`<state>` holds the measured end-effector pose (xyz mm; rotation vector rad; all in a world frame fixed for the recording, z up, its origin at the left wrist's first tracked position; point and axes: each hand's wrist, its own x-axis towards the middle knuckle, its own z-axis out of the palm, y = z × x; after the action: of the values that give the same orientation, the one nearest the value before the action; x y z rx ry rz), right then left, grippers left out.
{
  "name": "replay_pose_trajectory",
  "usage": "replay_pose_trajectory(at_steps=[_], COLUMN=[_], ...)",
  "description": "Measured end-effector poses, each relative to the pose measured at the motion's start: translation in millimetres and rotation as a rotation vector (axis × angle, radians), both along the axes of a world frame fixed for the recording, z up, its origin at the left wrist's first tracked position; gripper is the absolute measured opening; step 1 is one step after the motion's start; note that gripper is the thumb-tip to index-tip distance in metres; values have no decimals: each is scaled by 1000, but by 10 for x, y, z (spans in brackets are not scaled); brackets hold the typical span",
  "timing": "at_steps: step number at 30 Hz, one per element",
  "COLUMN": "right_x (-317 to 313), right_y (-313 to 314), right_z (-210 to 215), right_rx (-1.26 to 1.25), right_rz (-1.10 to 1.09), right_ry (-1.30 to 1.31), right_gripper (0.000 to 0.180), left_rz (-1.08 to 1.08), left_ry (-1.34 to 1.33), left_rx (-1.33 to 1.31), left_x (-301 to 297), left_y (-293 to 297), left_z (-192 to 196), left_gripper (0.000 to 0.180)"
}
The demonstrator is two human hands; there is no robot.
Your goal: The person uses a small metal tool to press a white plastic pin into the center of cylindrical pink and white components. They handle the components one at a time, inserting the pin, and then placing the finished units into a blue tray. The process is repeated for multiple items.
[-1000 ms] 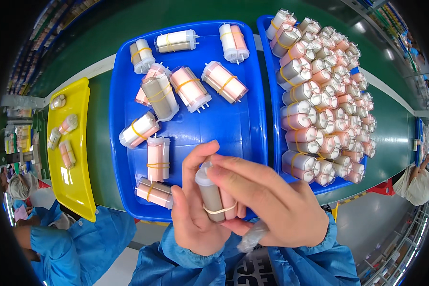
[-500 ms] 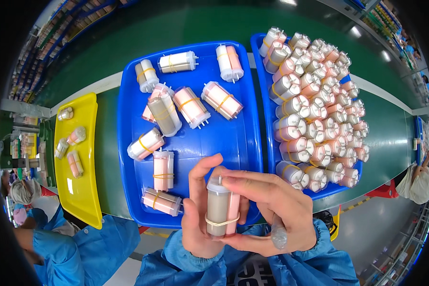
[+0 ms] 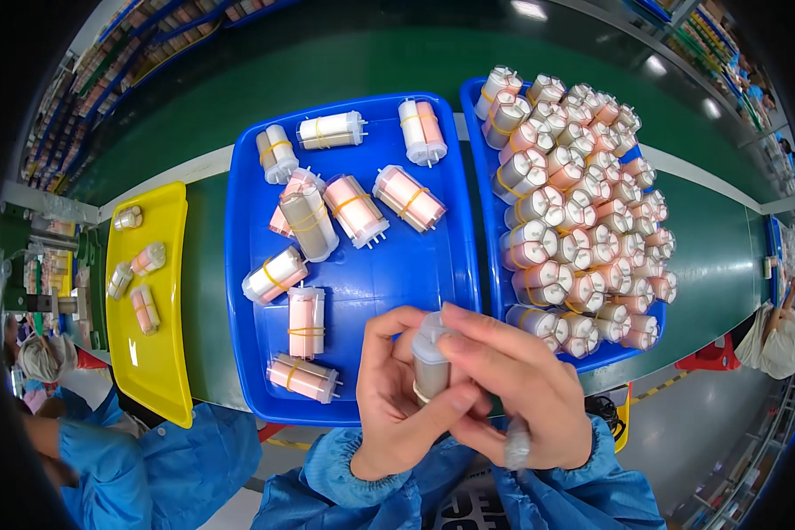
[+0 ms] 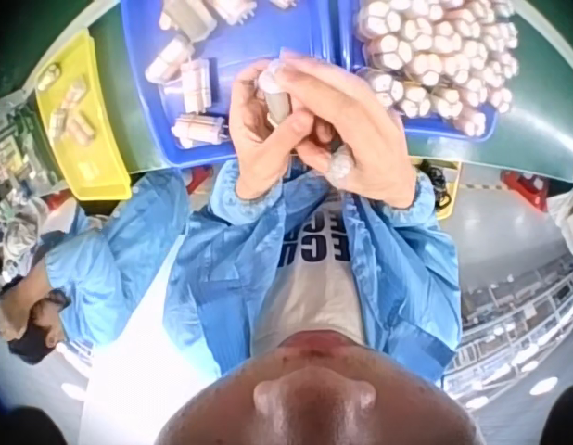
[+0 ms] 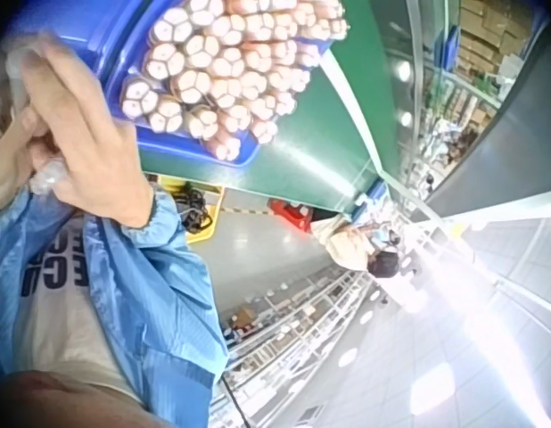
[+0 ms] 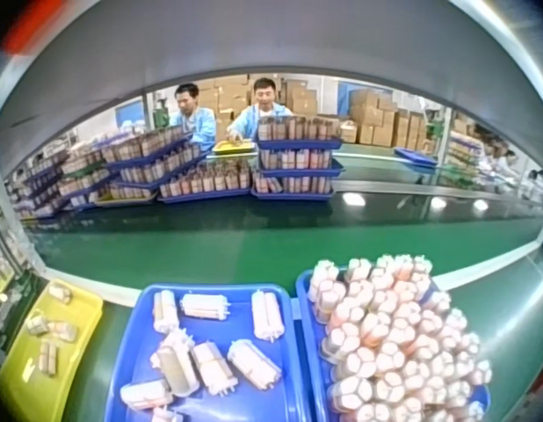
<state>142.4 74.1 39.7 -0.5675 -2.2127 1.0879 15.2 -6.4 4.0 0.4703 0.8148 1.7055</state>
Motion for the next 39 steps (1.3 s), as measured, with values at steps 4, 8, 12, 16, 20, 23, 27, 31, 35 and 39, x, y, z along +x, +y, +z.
replay_pose_trajectory(at_steps=[4,8,12,16,20,23,27,31,35,39], right_x=[-7,39,135,147,94,111,129,30,-95,-82], right_y=[-41,-89,-109,-66,-78,-80,-105,-73,-18,-16], right_z=[6,25,101,50,64,52,101,-47,5,21], right_rx=[3,-231,-350,-241,-293,-357,-415,-117,-16,-64], right_rz=[-31,-104,-156,-91,-31,4,-2,-118,-100,-48], right_ry=[-43,80,123,252,283,225,101,70,-98,-127], right_gripper=[66,69,58,38,31,32,39,47,68,73], left_rz=[32,4,-122,-230,-83,-75,-118,-88,-121,-127], left_ry=[-60,-106,-196,-260,-234,-287,-338,-282,-275,-152], left_rx=[-56,-47,51,12,-116,-101,-53,-178,-83,-51], left_x=[44,-7,-91,-152,-45,-39,-83,-51,-84,-65], left_y=[36,67,31,17,110,119,76,58,-3,-19], left_z=[86,22,-58,-116,26,37,-49,51,-54,-33], left_gripper=[58,55,54,51,55,56,57,57,57,54])
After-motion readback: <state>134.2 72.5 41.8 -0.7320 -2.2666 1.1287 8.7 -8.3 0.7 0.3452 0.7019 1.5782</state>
